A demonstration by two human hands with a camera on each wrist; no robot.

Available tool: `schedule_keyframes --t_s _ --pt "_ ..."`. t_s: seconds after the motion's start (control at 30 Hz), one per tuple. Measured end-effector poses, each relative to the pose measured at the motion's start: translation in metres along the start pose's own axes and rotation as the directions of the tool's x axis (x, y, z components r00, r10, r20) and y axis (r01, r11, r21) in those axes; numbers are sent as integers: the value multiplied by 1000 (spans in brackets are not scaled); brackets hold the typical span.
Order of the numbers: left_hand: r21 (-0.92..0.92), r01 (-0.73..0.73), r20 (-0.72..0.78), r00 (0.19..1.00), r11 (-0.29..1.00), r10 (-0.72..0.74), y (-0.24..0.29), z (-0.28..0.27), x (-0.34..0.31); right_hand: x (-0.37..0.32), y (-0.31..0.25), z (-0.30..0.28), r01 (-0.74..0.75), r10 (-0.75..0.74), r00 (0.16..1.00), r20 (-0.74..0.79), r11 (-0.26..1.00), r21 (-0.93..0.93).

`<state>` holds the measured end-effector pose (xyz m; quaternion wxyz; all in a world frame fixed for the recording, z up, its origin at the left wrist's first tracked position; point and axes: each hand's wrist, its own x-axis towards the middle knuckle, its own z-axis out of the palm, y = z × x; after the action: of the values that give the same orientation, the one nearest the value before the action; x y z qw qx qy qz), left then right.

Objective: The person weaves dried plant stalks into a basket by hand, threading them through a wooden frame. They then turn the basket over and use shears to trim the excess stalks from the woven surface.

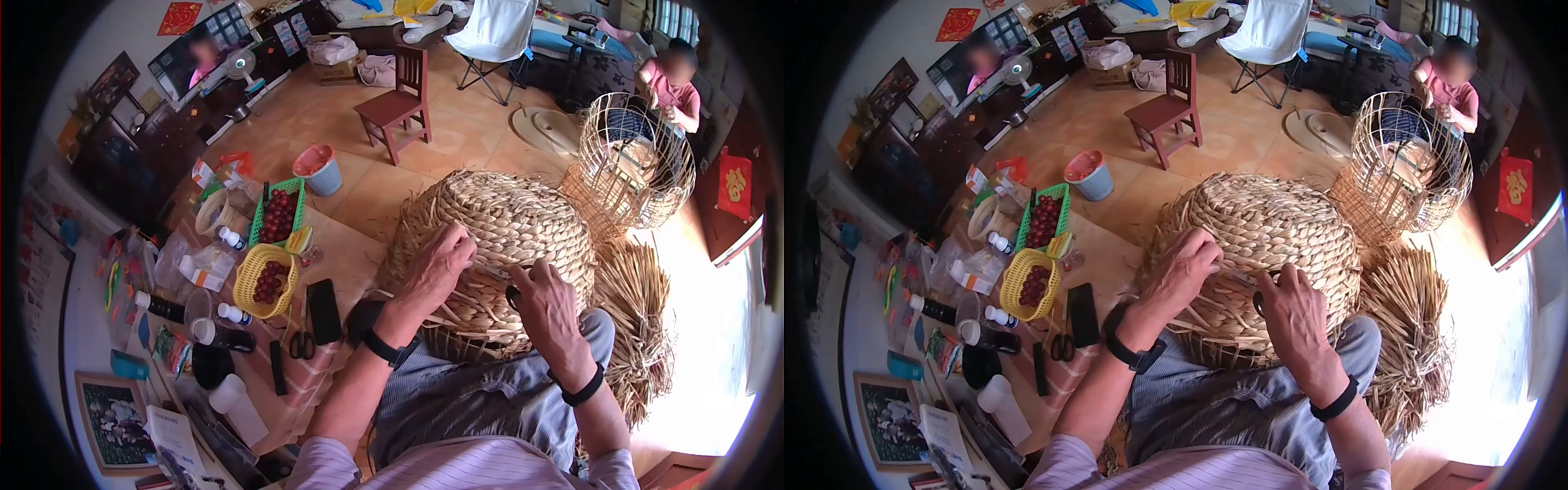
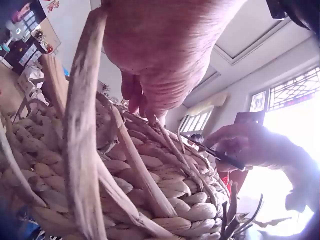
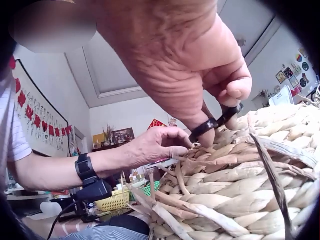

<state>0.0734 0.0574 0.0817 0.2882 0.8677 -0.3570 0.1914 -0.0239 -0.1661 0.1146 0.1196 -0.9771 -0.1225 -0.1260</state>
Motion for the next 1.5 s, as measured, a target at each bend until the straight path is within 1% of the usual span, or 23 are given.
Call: schedule_keyframes --t_s 0.07,0.17,0.27,0.37,0.47,0.5,0.57,0.63,0.67,0.7,0.77,0.9,0.97,1.0,1.1,1.13,1.23,1.27,1.3,1.37,1.47,1.5 --pt "86 -76 -3 997 993 76 0 -1 4 2 -2 -2 31 -31 999 7 1000 -2" --pt "99 -102 1 995 990 102 -5 4 3 3 -6 -5 21 -21 1000 18 1000 2" --pt "27 -49 -4 999 998 49 -2 5 0 2 -5 0 -11 11 999 34 1000 -3" --pt "32 -31 -56 998 999 33 11 6 2 0 -10 -1 3 -3 1000 -1 1000 -16" --pt "-1 -42 -82 996 999 42 8 15 1 1 -9 3 12 -12 1000 17 1000 17" --pt "0 -12 -46 999 1000 12 10 12 0 0 -7 7 -6 6 1000 27 1000 1" --pt "-35 -11 -65 998 999 8 6 18 -4 -3 -8 7 16 -16 1000 -6 999 39" --pt "-47 1 -67 998 999 -4 7 20 -4 -5 -9 10 34 -34 999 -39 999 -5" --pt "-27 3 -67 998 1000 -5 8 20 -4 -8 -4 16 45 -46 999 -13 999 -27" --pt "-17 2 -67 998 1000 -4 9 19 -3 -7 -6 14 30 -29 999 21 999 -23" --pt "-21 -6 -86 996 1000 4 8 21 -3 -7 -7 13 27 -27 999 -33 1000 -8" --pt "-35 -9 -95 995 999 5 9 18 -1 -4 6 21 3 -2 1000 -14 998 59" --pt "-156 56 -195 977 986 -87 2 10 5 -3 11 19 -2 5 1000 -25 994 107" --pt "-219 81 -240 962 972 -134 -3 3 10 -3 9 17 9 -2 998 -62 994 109" --pt "-73 131 -324 934 989 -148 -11 -31 32 -2 6 14 -42 53 996 -66 987 158" --pt "26 145 -324 937 989 -129 -7 -41 34 -3 7 15 -72 81 995 -53 986 149" --pt "-59 131 -292 946 990 -143 7 -16 19 -12 10 17 -154 182 980 -79 949 275" --pt "-61 128 -137 981 990 -135 9 -2 7 -16 11 13 -177 204 977 -70 943 282" --pt "-122 117 -75 989 986 -126 23 6 -3 -21 12 14 -176 214 971 -102 938 299" --pt "-42 8 -60 998 999 -11 25 52 -29 -32 17 19 -171 236 957 -168 929 329" --pt "130 0 -61 998 992 8 45 51 -45 -47 22 17 -217 283 945 -162 916 336" --pt "150 -8 -58 998 989 17 45 51 -47 -52 22 15 -229 296 941 -161 913 339"
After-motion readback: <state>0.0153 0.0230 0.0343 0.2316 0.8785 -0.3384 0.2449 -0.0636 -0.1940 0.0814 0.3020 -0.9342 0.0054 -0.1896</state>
